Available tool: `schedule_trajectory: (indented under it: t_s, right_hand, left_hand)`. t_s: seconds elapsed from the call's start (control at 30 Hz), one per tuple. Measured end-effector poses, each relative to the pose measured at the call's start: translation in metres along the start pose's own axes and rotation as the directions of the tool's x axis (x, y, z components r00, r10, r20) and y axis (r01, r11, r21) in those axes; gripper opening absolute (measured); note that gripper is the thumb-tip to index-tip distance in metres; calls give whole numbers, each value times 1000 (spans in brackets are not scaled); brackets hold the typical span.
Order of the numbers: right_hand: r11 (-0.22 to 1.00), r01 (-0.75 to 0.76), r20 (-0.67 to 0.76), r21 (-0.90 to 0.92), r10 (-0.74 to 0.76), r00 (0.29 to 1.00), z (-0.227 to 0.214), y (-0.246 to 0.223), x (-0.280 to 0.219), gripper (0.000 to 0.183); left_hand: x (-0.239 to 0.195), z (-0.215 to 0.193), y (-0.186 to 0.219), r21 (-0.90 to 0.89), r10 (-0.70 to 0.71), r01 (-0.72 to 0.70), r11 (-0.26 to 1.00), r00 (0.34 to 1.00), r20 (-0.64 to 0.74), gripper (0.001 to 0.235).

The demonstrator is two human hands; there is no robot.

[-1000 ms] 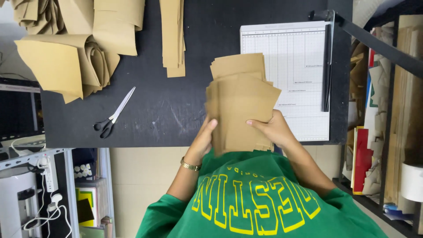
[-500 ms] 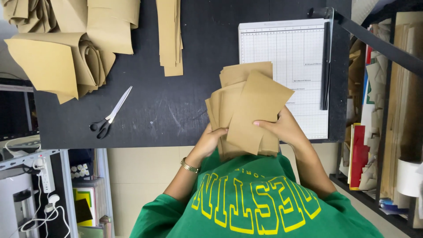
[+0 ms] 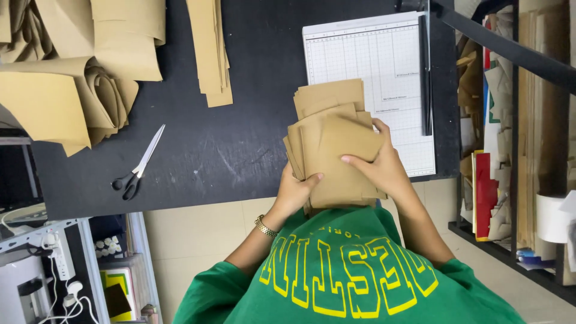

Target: Cutting brown paper to size using a paper trimmer and scissors, then folding the pieces into sleeves or envelopes.

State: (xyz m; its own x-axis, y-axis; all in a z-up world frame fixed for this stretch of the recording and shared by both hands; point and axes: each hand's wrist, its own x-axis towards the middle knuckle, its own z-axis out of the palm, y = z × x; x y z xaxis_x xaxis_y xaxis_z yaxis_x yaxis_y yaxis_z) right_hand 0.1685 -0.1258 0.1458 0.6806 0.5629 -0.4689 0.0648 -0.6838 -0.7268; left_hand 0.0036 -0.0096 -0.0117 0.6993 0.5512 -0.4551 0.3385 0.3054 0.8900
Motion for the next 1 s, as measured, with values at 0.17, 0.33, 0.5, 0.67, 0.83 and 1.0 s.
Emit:
schedule_trajectory:
  t_s: [0.17, 0.33, 0.5, 0.67, 0.83, 1.0]
  right_hand:
    - [894, -143, 123, 424, 100, 987, 8, 68, 5, 80]
    - [884, -100, 53, 456, 85, 995, 38, 116, -5, 70]
    - [879, -147, -8, 453, 169, 986, 55, 127, -18, 70]
    - [921, -44, -149, 386, 110, 983, 67, 165, -16, 66]
    - [916, 54, -277, 397, 64, 959, 67, 161, 6, 43]
    - [875, 377, -521, 305, -178, 835, 65, 140, 51, 23]
  left_hand:
    - [-6, 7, -7, -157, -18, 29, 987, 997, 76, 63]
    - [-7, 12, -13, -168, -18, 33, 985, 996, 88, 55]
    - [-16, 12, 3, -99, 9, 4, 995, 991, 131, 59]
    - [-18, 20, -8, 31, 73, -78, 996, 990, 121, 70]
    - [9, 18, -7, -26, 114, -112, 993, 988, 100, 58]
    - [56, 24, 36, -38, 304, -302, 953, 948, 91, 30]
